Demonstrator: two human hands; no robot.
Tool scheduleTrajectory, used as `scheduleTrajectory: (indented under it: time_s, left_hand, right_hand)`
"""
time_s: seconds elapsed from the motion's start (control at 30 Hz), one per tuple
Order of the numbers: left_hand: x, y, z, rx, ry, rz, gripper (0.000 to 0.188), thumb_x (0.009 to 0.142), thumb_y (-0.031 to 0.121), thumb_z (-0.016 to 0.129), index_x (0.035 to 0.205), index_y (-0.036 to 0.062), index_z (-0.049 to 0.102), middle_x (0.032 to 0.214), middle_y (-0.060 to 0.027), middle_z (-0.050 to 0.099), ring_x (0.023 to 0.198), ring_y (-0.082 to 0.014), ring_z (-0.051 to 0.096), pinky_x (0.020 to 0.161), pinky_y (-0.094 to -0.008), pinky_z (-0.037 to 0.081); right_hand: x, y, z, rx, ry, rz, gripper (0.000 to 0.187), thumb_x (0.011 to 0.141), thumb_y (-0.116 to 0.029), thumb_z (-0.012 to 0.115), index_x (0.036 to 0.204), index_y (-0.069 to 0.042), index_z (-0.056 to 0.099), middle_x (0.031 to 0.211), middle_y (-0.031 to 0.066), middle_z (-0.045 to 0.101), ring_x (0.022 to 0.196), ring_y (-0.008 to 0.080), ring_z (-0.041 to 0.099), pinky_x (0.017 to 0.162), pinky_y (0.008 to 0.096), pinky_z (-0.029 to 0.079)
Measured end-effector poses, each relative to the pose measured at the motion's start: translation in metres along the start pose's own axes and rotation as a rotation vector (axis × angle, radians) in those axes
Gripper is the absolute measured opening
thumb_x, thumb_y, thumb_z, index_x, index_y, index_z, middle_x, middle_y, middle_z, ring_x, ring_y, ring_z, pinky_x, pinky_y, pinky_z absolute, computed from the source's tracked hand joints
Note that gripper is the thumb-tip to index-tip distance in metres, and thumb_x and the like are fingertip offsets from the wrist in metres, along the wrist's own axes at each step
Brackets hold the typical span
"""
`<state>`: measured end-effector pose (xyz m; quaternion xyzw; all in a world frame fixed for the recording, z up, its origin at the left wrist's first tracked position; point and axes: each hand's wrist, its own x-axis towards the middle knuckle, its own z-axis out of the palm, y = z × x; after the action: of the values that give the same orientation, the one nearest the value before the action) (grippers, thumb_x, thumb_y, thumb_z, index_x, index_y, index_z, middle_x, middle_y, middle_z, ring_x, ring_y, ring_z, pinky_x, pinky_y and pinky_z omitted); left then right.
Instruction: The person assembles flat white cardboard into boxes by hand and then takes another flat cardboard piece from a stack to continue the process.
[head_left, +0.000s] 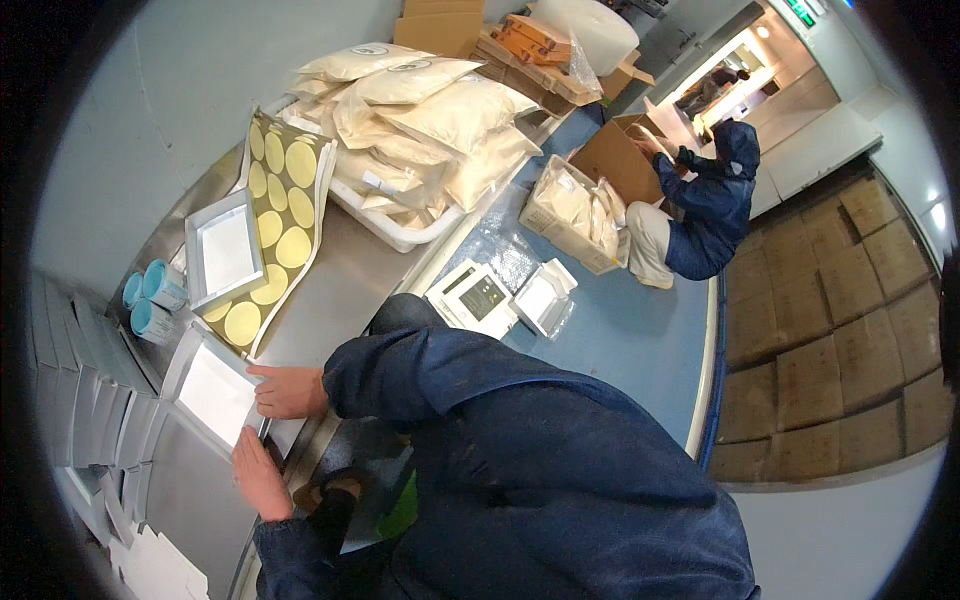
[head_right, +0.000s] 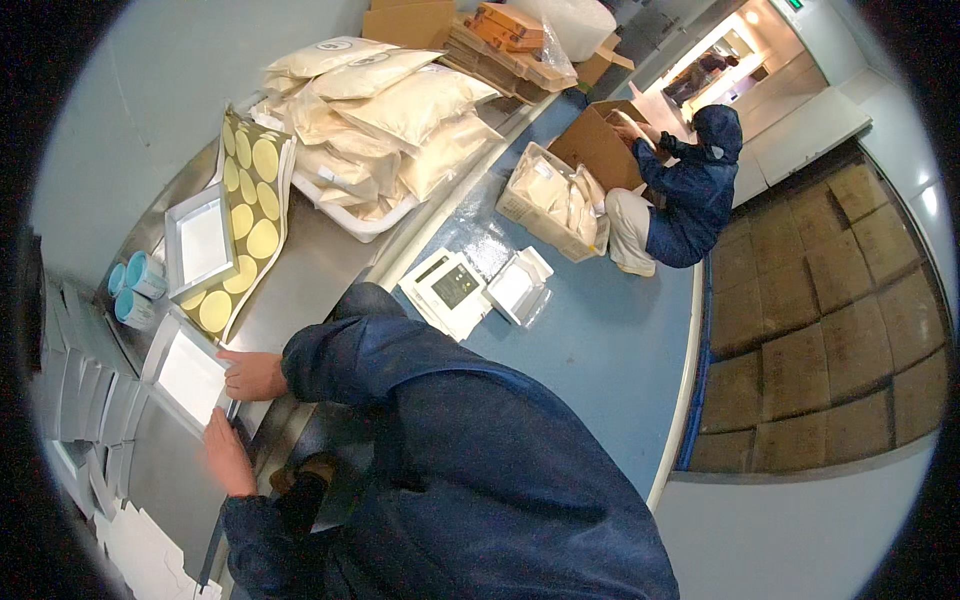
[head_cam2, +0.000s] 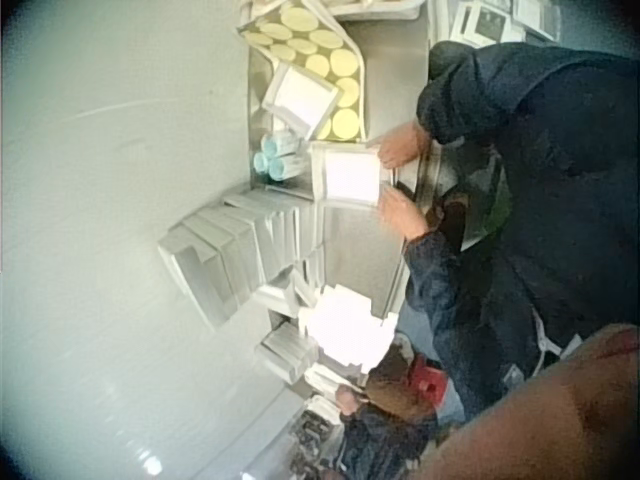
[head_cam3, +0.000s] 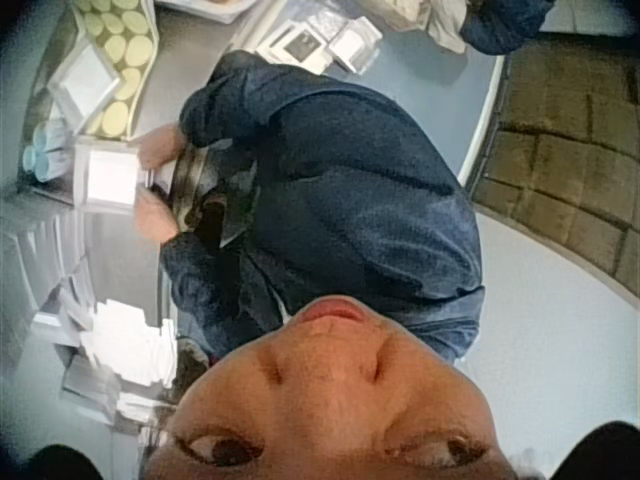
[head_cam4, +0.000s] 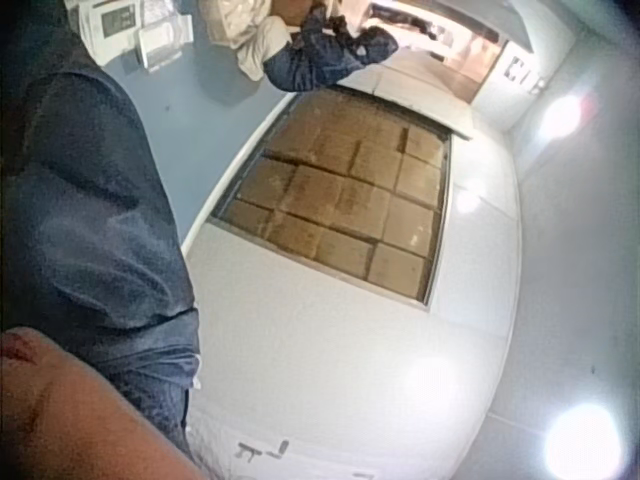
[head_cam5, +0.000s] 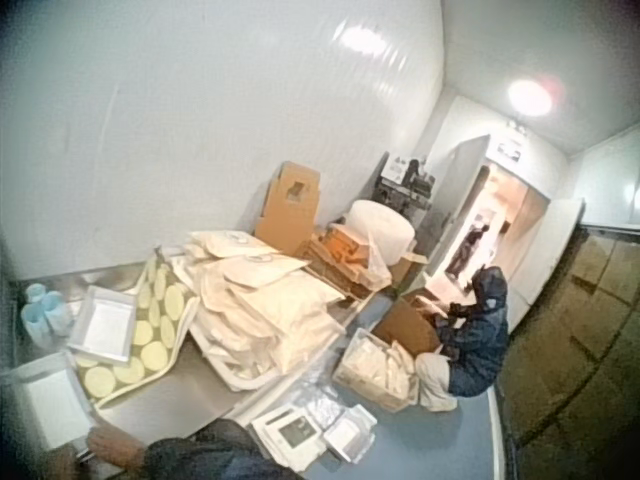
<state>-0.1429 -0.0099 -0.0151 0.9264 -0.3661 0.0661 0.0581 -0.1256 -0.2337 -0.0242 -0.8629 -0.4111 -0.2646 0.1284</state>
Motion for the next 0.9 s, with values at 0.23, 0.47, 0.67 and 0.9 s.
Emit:
scheduleTrajectory:
  time_s: [0.23, 0.47, 0.67, 0.9]
  left_hand:
    - [-0.004, 0.004, 0.020, -0.115, -0.056, -0.001, 0.042, 0.087, 0.000, 0.045, 0.129, -0.0032, 0.041, 0.121, -0.0198, 0.054, 0.108, -0.0338, 0.054, 0.091, -0.0379, 0.045]
    - [-0.003, 0.014, -0.016, -0.226, -0.393, -0.125, 0.028, 0.088, 0.006, 0.045, 0.115, 0.0010, 0.052, 0.098, -0.0219, 0.061, 0.087, -0.0360, 0.061, 0.074, -0.0430, 0.049]
    - [-0.024, 0.028, -0.017, -0.202, -0.052, -0.031, 0.018, 0.086, 0.006, 0.044, 0.098, 0.0019, 0.056, 0.091, -0.0171, 0.059, 0.088, -0.0320, 0.058, 0.076, -0.0403, 0.048]
    - [-0.007, 0.026, -0.031, -0.239, 0.051, 0.048, 0.014, 0.071, 0.008, 0.053, 0.085, 0.0060, 0.050, 0.080, -0.0089, 0.051, 0.078, -0.0264, 0.055, 0.068, -0.0374, 0.047]
  right_hand:
    - [-0.008, -0.016, 0.003, 0.055, -0.162, 0.071, 0.007, 0.074, -0.011, 0.055, 0.068, -0.007, 0.055, 0.071, 0.0049, 0.055, 0.077, 0.0210, 0.057, 0.103, 0.0387, 0.034]
    - [-0.005, -0.031, -0.002, 0.184, -0.360, 0.179, 0.014, 0.073, -0.017, 0.057, 0.060, -0.011, 0.059, 0.060, 0.0077, 0.061, 0.059, 0.0273, 0.059, 0.062, 0.0409, 0.045]
    - [-0.020, -0.055, 0.006, 0.363, -0.155, 0.278, 0.005, 0.077, -0.011, 0.054, 0.079, -0.009, 0.058, 0.078, 0.0099, 0.063, 0.077, 0.0284, 0.058, 0.079, 0.0409, 0.042]
    - [-0.002, -0.043, -0.032, 0.243, -0.220, 0.260, 0.011, 0.075, -0.018, 0.061, 0.075, -0.010, 0.053, 0.070, 0.0059, 0.057, 0.076, 0.0238, 0.061, 0.105, 0.0424, 0.033]
